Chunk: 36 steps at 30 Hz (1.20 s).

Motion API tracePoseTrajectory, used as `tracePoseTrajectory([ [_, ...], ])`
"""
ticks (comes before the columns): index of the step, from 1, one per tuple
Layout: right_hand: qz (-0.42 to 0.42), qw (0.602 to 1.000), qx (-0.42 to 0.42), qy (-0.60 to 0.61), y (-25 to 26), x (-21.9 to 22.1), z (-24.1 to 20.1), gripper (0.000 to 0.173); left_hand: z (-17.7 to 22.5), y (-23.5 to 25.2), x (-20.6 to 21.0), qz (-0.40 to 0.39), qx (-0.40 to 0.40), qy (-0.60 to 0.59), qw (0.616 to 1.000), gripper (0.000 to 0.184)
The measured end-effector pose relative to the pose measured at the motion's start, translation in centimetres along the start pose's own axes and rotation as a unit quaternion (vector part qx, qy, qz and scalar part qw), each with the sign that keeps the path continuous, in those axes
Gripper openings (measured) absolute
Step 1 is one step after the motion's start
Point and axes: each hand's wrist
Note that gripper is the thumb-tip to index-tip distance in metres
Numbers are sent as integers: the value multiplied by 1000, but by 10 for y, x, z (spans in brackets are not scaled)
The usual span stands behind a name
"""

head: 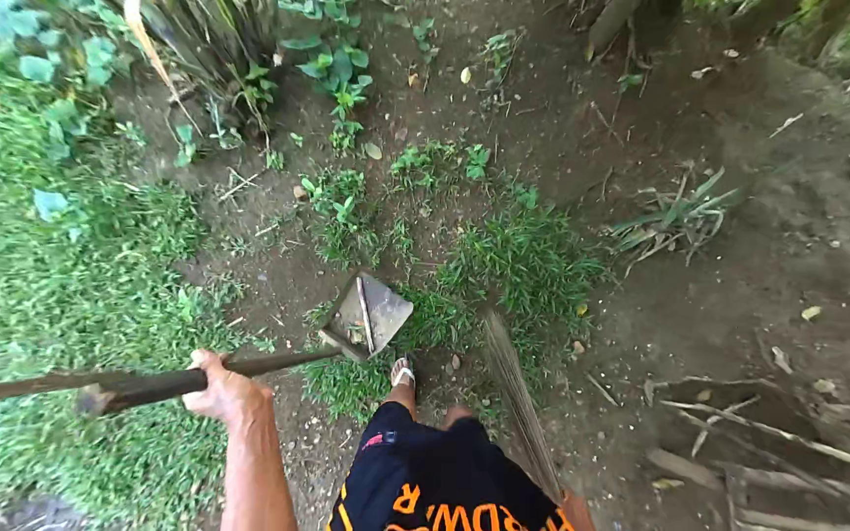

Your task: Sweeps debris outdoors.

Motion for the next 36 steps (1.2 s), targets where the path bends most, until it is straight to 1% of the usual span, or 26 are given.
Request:
tracePoseTrajectory([
  [2, 32, 998, -28, 45, 17, -18, -40, 51, 12, 13, 43, -9, 9, -15, 1000, 24],
  [5, 64, 991, -73, 97, 43, -55, -123, 47, 22, 31, 107, -26, 23, -31, 999, 19],
  [6, 72, 988, -91, 100, 51, -69, -153, 50, 24, 35, 129, -31, 25, -34, 999, 21],
  [10, 94, 979, -173, 56, 84, -139, -286, 64, 16, 56, 221, -29, 39, -54, 997, 22],
  [14, 66, 972, -218, -53, 129, -219, -433, 80, -8, 79, 322, -21, 54, -56, 997, 20],
  [16, 51, 962, -250, -93, 166, -258, -520, 82, -25, 91, 380, -7, 60, -56, 997, 19],
  [18, 44, 950, -284, -120, 208, -294, -615, 79, -44, 103, 437, 10, 73, -43, 996, 15],
  [20, 66, 935, -308, -163, 240, -339, -718, 76, -59, 109, 489, 22, 87, -18, 996, 10],
  [21, 85, 926, -316, -186, 253, -364, -769, 75, -63, 113, 512, 27, 94, -6, 995, 8],
  [23, 155, 904, -327, -226, 277, -418, -866, 69, -72, 119, 552, 32, 105, 22, 994, 7],
  [26, 238, 884, -302, -265, 317, -496, -997, 69, -84, 124, 600, 58, 106, 76, 990, 9],
  [29, 281, 874, -287, -271, 355, -555, -1119, 68, -98, 123, 641, 76, 97, 117, 985, 13],
  [31, 295, 874, -276, -270, 367, -572, -1184, 67, -102, 120, 665, 90, 87, 144, 982, 18],
  [33, 304, 867, -279, -279, 373, -572, -1232, 64, -102, 121, 689, 105, 79, 168, 977, 21],
  [34, 308, 860, -287, -288, 378, -566, -1249, 62, -102, 123, 698, 108, 75, 178, 975, 22],
  [36, 297, 841, -318, -323, 384, -547, -1259, 51, -103, 129, 708, 112, 74, 192, 972, 23],
])
Point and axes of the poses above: each hand's wrist, its own y-axis towards the middle knuckle, its own x-axis out of the palm, z = x × y, and after that the axes turned 6 degrees about -y, right-handed
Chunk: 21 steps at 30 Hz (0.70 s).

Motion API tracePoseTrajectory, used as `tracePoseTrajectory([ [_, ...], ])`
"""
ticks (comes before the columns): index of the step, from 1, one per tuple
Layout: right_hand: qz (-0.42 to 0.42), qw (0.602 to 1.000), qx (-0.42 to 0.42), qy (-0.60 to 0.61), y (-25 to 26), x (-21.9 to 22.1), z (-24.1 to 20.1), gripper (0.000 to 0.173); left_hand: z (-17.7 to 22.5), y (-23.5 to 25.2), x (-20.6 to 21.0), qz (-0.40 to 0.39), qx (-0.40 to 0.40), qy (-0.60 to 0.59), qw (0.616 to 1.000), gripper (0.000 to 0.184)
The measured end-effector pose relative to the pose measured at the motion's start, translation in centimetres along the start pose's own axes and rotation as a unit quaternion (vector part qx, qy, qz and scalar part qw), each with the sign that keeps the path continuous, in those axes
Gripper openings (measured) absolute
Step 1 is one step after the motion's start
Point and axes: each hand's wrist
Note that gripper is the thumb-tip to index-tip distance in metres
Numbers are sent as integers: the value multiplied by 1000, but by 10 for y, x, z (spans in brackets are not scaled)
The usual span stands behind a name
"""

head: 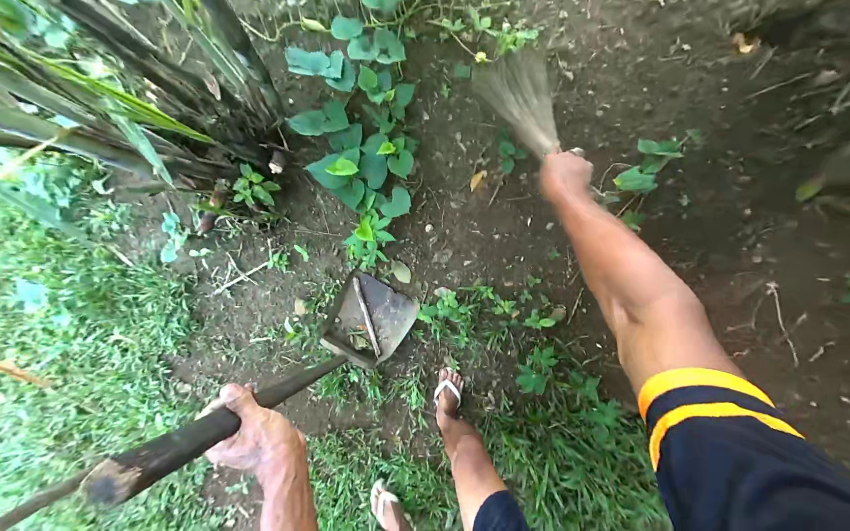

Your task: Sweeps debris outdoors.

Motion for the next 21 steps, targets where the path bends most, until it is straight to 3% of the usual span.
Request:
tracePoseTrajectory([
  [4, -25, 989, -93, -111, -56, 18, 29, 41, 2, 6, 13, -12, 4, 22, 1000, 24],
  [7, -66, 979, -110, -157, -131, 12, 102, 62, 4, 9, 11, -25, -6, 23, 999, 22],
  [10, -122, 979, -62, -149, -212, -5, 173, 69, 9, 9, 14, -38, -10, 26, 999, 22],
  [13, -148, 981, 37, -121, -260, -17, 194, 70, 17, 4, 20, -62, -14, 38, 997, 25],
  [17, -182, 976, 117, -35, -220, 9, 181, 68, 25, -3, 32, -113, 18, 49, 992, 25],
  [19, -213, 972, 96, -23, -203, 38, 172, 69, 28, -9, 32, -135, 36, 40, 989, 23],
  [21, -244, 967, 64, -25, -226, 59, 158, 69, 27, -9, 34, -147, 48, 38, 987, 21],
])
Point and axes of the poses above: each hand's wrist, its own y-axis towards the middle knuckle, its own x-axis out of the palm, z = x × y, and after that the axes turned 6 degrees about -y, right-handed
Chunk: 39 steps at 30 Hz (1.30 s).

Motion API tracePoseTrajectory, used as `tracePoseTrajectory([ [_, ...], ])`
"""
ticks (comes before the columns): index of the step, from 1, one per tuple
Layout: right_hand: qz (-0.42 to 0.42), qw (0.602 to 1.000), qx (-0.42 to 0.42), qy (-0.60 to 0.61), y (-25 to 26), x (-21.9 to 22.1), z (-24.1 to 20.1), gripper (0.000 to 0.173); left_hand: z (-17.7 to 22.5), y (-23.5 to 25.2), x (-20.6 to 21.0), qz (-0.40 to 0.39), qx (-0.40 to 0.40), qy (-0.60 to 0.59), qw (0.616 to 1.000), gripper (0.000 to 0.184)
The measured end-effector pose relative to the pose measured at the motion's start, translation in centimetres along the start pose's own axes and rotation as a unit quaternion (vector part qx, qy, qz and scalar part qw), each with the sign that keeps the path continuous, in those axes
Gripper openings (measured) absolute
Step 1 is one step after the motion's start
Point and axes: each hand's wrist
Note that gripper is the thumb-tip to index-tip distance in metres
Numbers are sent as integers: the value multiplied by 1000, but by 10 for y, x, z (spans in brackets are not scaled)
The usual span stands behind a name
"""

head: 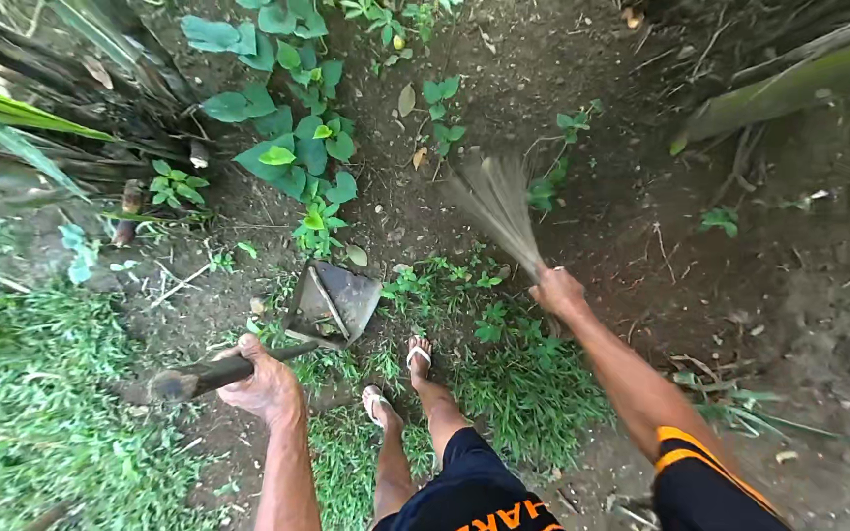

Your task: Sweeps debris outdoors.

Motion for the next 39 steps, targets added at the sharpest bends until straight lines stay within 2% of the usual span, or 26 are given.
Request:
tracePoseTrajectory([
  [2, -21, 1000, -15, 1, -43, 28, 0, 70, -4, -2, -2, 0, -4, 2, 1000, 22],
  [5, -21, 999, -28, 25, -105, 48, 17, 73, -3, -2, -2, 5, -1, 1, 1000, 22],
  [7, 10, 998, -42, 42, -133, 42, 32, 72, -6, 0, -1, 3, 9, -2, 1000, 22],
  [9, 82, 993, -70, 39, -141, 16, 36, 69, -8, 0, 0, 2, 13, 2, 1000, 23],
  [12, 170, 979, -117, 0, -107, -57, 11, 66, -9, -3, 4, -3, 12, -2, 1000, 25],
  [16, 191, 973, -101, -76, 3, -156, -72, 62, -12, -3, 7, -10, 34, -6, 999, 22],
  [19, 210, 964, -105, -126, 79, -190, -133, 51, -16, -2, 11, -7, 40, -3, 999, 20],
  [21, 192, 955, -119, -193, 88, -196, -155, 36, -15, 1, 12, -6, 37, 3, 999, 21],
  [23, 172, 941, -158, -246, 64, -184, -143, 33, -17, 0, 9, -13, 37, 18, 999, 25],
  [26, 160, 931, -180, -275, 3, -164, -84, 47, -18, 2, 12, -39, 43, 32, 998, 30],
  [28, 125, 943, -159, -264, -33, -141, -43, 63, -17, 5, 14, -57, 42, 53, 996, 35],
  [30, 81, 959, -110, -247, -61, -120, -21, 68, -16, 5, 18, -76, 45, 70, 994, 38],
  [32, 71, 972, -65, -214, -61, -106, -26, 67, -13, 4, 25, -88, 47, 83, 992, 40],
  [35, 85, 984, -44, -148, -17, -80, -65, 64, -11, 2, 33, -122, 50, 96, 987, 40],
  [37, 92, 984, -70, -134, 11, -47, -85, 59, -10, -1, 35, -133, 62, 102, 984, 37],
  [39, 56, 981, -104, -153, 2, -13, -91, 62, -7, 3, 35, -135, 78, 101, 983, 38],
])
Point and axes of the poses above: each hand's wrist, its own y-axis towards the middle knuckle, its own x-axis out of the palm, z = x × y, and after that the axes turned 6 degrees about -y, right-handed
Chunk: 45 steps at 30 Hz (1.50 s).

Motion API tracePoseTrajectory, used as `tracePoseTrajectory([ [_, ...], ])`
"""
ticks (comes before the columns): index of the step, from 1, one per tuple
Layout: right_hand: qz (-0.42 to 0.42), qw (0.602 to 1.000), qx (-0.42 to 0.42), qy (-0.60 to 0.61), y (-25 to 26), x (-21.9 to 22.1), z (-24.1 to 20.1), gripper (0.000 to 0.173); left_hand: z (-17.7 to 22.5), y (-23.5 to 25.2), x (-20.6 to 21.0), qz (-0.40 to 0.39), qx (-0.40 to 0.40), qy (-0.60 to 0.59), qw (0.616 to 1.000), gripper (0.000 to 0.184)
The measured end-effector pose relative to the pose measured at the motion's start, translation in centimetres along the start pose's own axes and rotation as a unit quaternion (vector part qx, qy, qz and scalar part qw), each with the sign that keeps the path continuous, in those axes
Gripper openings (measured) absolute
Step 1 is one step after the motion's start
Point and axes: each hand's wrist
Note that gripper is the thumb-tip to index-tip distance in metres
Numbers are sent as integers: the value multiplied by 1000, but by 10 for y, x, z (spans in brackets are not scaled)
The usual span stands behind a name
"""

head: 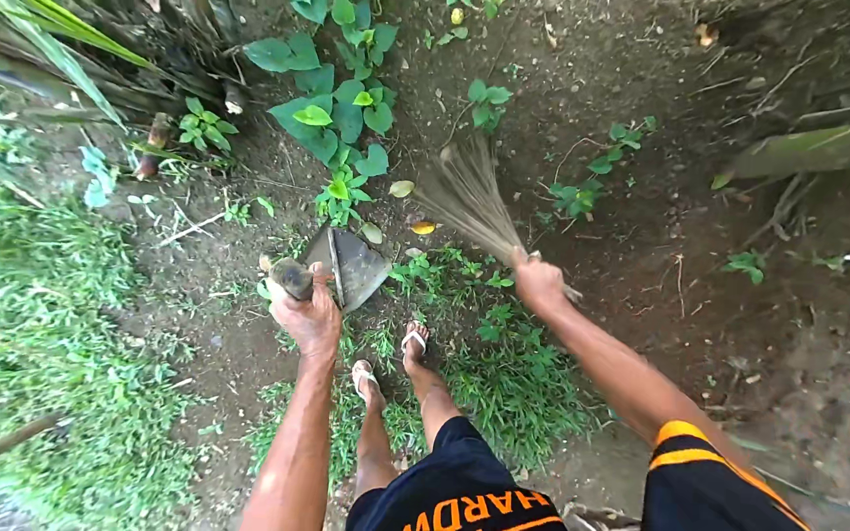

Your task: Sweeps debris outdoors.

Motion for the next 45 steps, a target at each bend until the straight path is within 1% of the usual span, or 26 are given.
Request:
tracePoseTrajectory([
  [1, -14, 1000, -15, -11, -18, 15, -1, 65, 0, -1, -3, -2, -3, 0, 1000, 39],
  [4, -30, 999, -28, -6, -90, 45, 16, 68, -3, 0, -6, -15, -6, -3, 1000, 41],
  [6, -38, 999, -20, 9, -136, 64, 30, 68, -6, -1, -8, -32, -14, -8, 999, 41],
  [8, -50, 998, 7, 30, -165, 76, 37, 68, -4, 0, -11, -42, -21, -6, 999, 42],
  [10, -72, 995, 43, 60, -168, 80, 29, 69, -3, 7, -8, -42, -23, 3, 999, 45],
  [11, -82, 991, 58, 84, -160, 83, 17, 71, -3, 9, -7, -47, -23, 12, 999, 45],
  [13, -114, 981, 66, 146, -131, 93, -19, 74, 0, 15, -4, -57, -22, 26, 998, 44],
  [15, -146, 970, 41, 190, -105, 109, -67, 74, 3, 22, -2, -74, -20, 40, 996, 48],
  [16, -157, 968, 19, 194, -100, 118, -90, 72, 6, 26, -1, -79, -11, 45, 996, 50],
  [18, -175, 966, -25, 191, -109, 129, -122, 71, 12, 35, 6, -89, 8, 57, 994, 53],
  [19, -185, 964, -41, 187, -122, 133, -130, 72, 15, 38, 8, -96, 4, 63, 993, 54],
  [20, -193, 963, -54, 181, -138, 136, -132, 71, 16, 41, 11, -102, -4, 66, 993, 56],
  [22, -201, 962, -73, 171, -168, 141, -122, 71, 19, 47, 15, -109, -20, 66, 992, 56],
  [24, -206, 961, -81, 167, -196, 141, -100, 72, 21, 51, 16, -110, -27, 67, 991, 56],
  [26, -204, 963, -81, 159, -204, 136, -79, 72, 20, 56, 14, -112, -25, 64, 991, 57],
  [27, -202, 963, -80, 159, -202, 131, -74, 72, 19, 58, 9, -117, -27, 65, 991, 58],
  [29, -187, 964, -69, 177, -189, 118, -77, 69, 16, 58, 1, -141, -34, 75, 987, 62],
  [31, -165, 964, -52, 200, -156, 113, -94, 67, 9, 54, 4, -146, -10, 61, 987, 63],
  [33, -141, 964, -54, 219, -116, 128, -124, 66, 2, 55, 6, -119, 13, 54, 991, 62],
  [34, -135, 964, -66, 219, -104, 140, -138, 65, 2, 52, 5, -111, 20, 56, 992, 60],
  [36, -130, 967, -104, 191, -101, 154, -151, 55, 8, 49, 5, -103, 28, 53, 993, 55],
  [38, -151, 964, -135, 172, -128, 163, -149, 54, 8, 45, -3, -101, 28, 36, 994, 52],
  [40, -177, 960, -150, 160, -161, 165, -133, 63, 0, 43, -13, -90, 31, 15, 995, 50],
  [43, -204, 956, -143, 156, -202, 165, -97, 70, -16, 32, -29, -68, 10, -5, 998, 42],
  [45, -222, 954, -129, 155, -211, 167, -77, 72, -24, 20, -48, -53, -15, -28, 998, 37],
])
Point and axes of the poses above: each hand's wrist, its own y-axis towards the middle knuckle, its own x-axis out of the palm, z = x × y, and after that the axes turned 6 degrees about -y, right-handed
